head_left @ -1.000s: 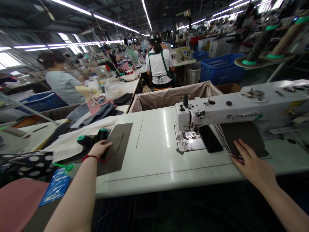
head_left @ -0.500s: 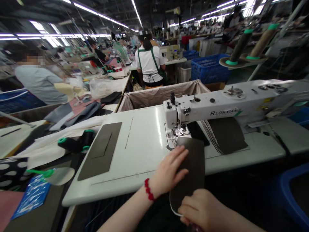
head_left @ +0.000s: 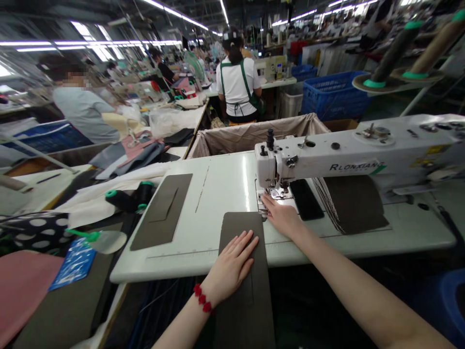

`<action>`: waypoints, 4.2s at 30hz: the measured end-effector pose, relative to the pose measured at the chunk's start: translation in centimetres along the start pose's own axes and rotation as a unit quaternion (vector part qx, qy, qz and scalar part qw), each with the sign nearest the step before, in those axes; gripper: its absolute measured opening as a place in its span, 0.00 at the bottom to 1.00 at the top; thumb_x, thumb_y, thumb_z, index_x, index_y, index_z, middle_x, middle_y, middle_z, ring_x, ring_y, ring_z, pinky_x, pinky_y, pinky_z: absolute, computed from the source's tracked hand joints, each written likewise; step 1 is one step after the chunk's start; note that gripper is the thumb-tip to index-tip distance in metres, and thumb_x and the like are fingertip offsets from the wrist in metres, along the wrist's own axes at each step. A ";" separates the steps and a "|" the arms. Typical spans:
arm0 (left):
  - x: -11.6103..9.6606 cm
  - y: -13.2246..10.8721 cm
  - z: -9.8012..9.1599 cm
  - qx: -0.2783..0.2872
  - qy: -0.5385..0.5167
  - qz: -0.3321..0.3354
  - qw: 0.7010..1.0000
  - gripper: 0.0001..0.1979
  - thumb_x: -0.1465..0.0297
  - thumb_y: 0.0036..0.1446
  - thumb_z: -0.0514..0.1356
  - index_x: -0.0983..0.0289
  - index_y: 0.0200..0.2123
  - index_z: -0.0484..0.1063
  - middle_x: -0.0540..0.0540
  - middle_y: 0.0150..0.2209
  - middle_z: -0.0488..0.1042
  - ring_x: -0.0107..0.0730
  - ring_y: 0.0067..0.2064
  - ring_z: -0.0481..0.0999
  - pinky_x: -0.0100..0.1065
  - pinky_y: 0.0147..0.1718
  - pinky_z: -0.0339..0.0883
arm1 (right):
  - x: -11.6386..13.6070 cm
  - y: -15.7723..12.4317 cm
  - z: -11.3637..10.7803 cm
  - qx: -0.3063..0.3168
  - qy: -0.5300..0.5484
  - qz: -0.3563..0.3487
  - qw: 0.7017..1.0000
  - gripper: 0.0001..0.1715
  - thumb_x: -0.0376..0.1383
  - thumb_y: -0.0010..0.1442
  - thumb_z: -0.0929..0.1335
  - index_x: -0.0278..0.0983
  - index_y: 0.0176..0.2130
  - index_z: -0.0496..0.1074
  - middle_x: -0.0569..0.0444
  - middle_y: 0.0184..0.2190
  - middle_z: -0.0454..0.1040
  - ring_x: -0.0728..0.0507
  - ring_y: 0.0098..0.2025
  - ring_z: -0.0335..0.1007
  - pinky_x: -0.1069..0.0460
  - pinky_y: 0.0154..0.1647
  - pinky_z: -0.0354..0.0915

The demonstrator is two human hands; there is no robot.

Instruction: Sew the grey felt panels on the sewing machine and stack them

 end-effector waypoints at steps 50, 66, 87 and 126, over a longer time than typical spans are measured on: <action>3.6 10.3 -1.4 -0.021 -0.081 0.059 0.995 0.40 0.48 0.52 0.61 0.55 0.65 0.54 0.53 0.68 0.52 0.47 0.68 0.50 0.51 0.66 0.37 | -2.4 -2.0 1.9 0.011 -0.001 0.017 1.000 0.27 0.37 0.64 0.61 0.44 0.62 0.60 0.54 0.64 0.59 0.44 0.43 0.75 0.49 0.39 0.70; 3.9 10.2 -1.6 -0.043 -0.087 0.077 0.992 0.36 0.50 0.54 0.60 0.54 0.63 0.59 0.54 0.66 0.55 0.48 0.68 0.50 0.52 0.66 0.38 | -2.1 -2.0 1.3 0.010 0.001 0.021 1.000 0.26 0.37 0.65 0.60 0.44 0.62 0.62 0.53 0.63 0.61 0.43 0.47 0.73 0.49 0.43 0.71; 3.7 10.3 -1.7 -0.059 -0.082 0.091 0.991 0.20 0.70 0.64 0.49 0.50 0.55 0.69 0.47 0.59 0.67 0.39 0.64 0.58 0.49 0.66 0.40 | -2.3 -2.0 1.5 0.004 -0.003 0.016 1.000 0.29 0.32 0.62 0.60 0.46 0.62 0.61 0.59 0.64 0.61 0.44 0.45 0.74 0.49 0.39 0.70; 4.6 10.7 -1.0 -0.103 -0.090 0.033 0.990 0.20 0.74 0.64 0.50 0.55 0.57 0.66 0.56 0.53 0.68 0.40 0.54 0.65 0.44 0.53 0.59 | -2.5 -2.1 1.7 -0.004 -0.023 0.010 1.000 0.30 0.31 0.61 0.61 0.46 0.62 0.62 0.57 0.63 0.62 0.44 0.42 0.75 0.49 0.36 0.71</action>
Point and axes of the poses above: each hand's wrist, its own y-axis towards the middle knuckle, its own z-axis out of the palm, x = y × z, the point moved 4 cm from there along y, towards the middle knuckle
